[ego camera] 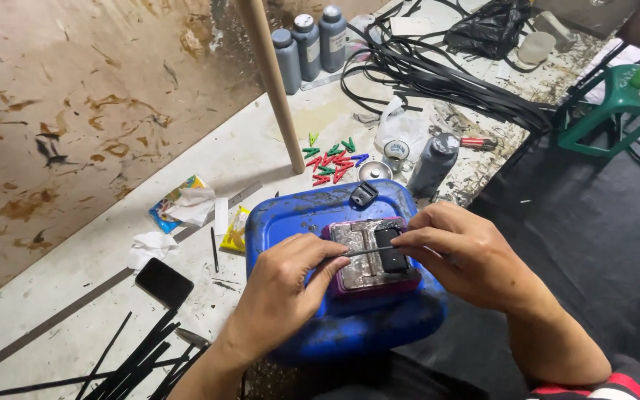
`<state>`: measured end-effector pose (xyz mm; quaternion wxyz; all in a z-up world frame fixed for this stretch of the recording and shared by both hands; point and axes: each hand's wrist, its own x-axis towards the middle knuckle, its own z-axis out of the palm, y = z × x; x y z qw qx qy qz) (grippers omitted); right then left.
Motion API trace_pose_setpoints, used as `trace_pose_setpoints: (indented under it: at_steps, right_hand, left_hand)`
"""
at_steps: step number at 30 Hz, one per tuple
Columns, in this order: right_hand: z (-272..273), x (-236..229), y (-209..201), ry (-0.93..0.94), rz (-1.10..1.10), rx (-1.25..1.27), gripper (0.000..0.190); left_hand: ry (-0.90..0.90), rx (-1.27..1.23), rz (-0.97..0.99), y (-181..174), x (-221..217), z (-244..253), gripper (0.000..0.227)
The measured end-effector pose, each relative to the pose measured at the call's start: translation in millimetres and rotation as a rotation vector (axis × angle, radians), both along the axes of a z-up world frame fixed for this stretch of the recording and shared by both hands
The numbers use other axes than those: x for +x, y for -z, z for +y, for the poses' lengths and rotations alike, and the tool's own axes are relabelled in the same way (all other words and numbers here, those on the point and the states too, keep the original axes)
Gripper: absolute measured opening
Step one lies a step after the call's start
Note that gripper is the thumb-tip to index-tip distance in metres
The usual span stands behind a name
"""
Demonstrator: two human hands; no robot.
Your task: The person repeatedly picks up black rubber strips, rubs them on a small abrasive block, and hangs them on a wall-mounted drying rack using colored clothespins. The process is repeated for several strips throughout the clip.
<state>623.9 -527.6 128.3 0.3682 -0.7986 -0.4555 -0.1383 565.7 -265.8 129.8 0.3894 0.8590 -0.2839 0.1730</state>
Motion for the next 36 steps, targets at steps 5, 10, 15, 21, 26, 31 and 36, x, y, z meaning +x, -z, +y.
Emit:
trace_pose_setpoints:
  at_steps: [5, 10, 15, 21, 26, 31, 36]
  right_hand:
    - [-4.0, 3.8, 11.2, -0.052, -0.056, -0.08, 0.012]
    - [-0.9, 9.0, 23.3, -0.073, -0.068, -0.084, 0.014]
    - [5.4, 10.9, 18.4, -0.038, -0.123, -0.065, 0.007]
    - [6.8, 14.1, 24.7, -0.076, -0.13, -0.08, 0.008]
    - [3.0, 15.4, 30.9, -0.101, -0.149, -0.149, 0.014]
    - [3.8, 13.6, 28.9, -0.105, -0.185, -0.142, 0.016]
    - [6.0, 13.1, 25.9, -0.102, -0.21, -0.132, 0.018]
  left_hand:
    - [-0.053, 0.115, 0.425, -5.8, 12.8, 7.0, 0.011]
    - [-0.032, 0.149, 0.38, -2.6, 20.0, 8.9, 0.011]
    - [-0.031, 0.116, 0.317, 7.1, 18.4, 8.9, 0.013]
    - [0.095, 0.05, 0.302, -0.2, 9.9, 15.2, 0.022]
    - [0.106, 0.036, 0.18, 5.2, 10.6, 17.1, 0.013]
    - [0.09, 0.071, 0.11, 13.1, 10.0, 19.5, 0.016]
    - [0.131, 0.127, 0.07, 17.3, 10.3, 24.1, 0.027]
